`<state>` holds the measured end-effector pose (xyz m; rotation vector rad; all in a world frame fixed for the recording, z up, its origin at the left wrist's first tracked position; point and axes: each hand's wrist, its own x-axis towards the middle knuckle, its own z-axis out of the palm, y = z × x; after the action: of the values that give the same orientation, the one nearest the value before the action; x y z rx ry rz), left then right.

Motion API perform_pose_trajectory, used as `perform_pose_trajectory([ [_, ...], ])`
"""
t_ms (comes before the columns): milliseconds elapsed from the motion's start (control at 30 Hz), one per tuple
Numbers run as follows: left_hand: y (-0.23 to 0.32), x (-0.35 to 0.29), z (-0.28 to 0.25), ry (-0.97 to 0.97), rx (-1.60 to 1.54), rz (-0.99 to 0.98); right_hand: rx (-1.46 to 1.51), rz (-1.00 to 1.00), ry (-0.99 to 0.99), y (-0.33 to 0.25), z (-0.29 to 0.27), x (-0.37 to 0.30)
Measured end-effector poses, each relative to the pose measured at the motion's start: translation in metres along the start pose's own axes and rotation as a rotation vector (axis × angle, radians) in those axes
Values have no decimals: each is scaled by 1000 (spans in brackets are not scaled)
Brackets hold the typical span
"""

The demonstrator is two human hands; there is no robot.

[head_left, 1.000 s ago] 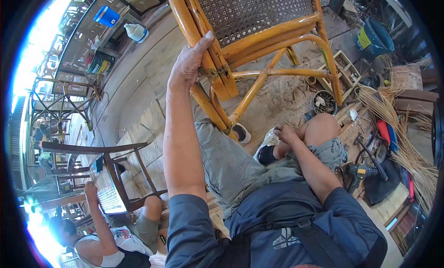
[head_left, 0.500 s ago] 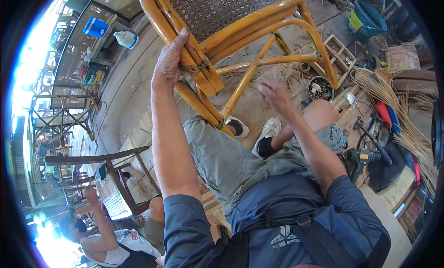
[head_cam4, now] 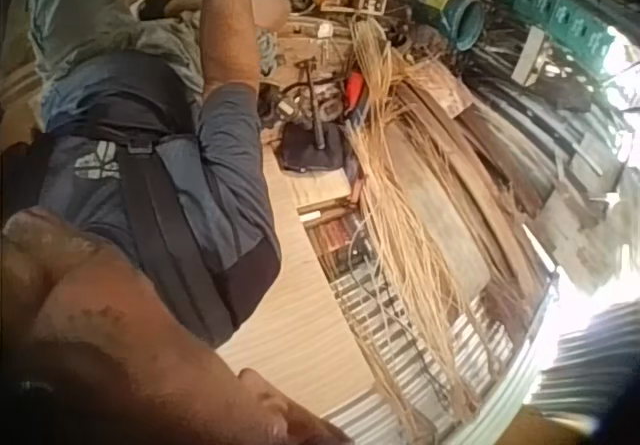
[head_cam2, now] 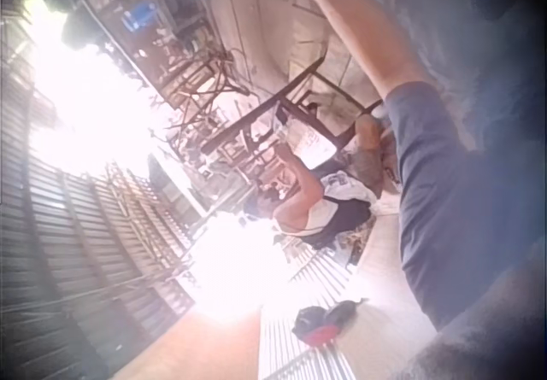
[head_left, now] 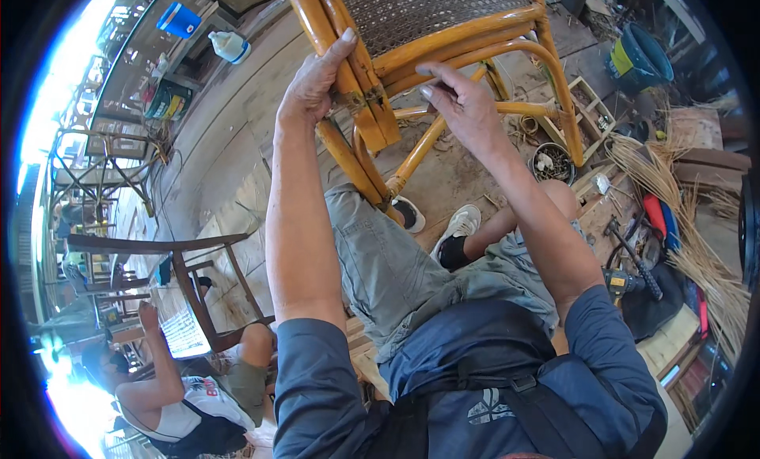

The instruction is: The person sits on the floor and repairs a yellow rattan chair. They select a screw from a container, sand the screw threads, and use a power drill to drive the screw into the chair's frame. The person also lifts and repositions the chair to access different areas.

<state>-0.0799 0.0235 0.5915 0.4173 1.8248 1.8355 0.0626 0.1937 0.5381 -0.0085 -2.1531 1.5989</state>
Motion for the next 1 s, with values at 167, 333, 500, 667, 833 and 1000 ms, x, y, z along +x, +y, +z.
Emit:
perform_pose_trajectory([
  [167, -2, -2, 0, 19, -1, 47, -124, -26, -60, -18, 7, 28],
  [333, 4, -8, 12, 54, 78, 87, -276, -117, -76, -5, 6, 40],
  [500, -10, 8, -5, 32, 102, 50, -289, -49, -87, 0, 9, 43],
  [667, -6, 2, -3, -21, 78, 25, -212, 34, -92, -1, 9, 44],
  [833, 0, -4, -1, -31, 26, 1, -182, 32, -104, 3, 8, 44],
  [1000, 2, -7, 1, -25, -12, 18, -178, 58, -105, 0, 11, 42],
])
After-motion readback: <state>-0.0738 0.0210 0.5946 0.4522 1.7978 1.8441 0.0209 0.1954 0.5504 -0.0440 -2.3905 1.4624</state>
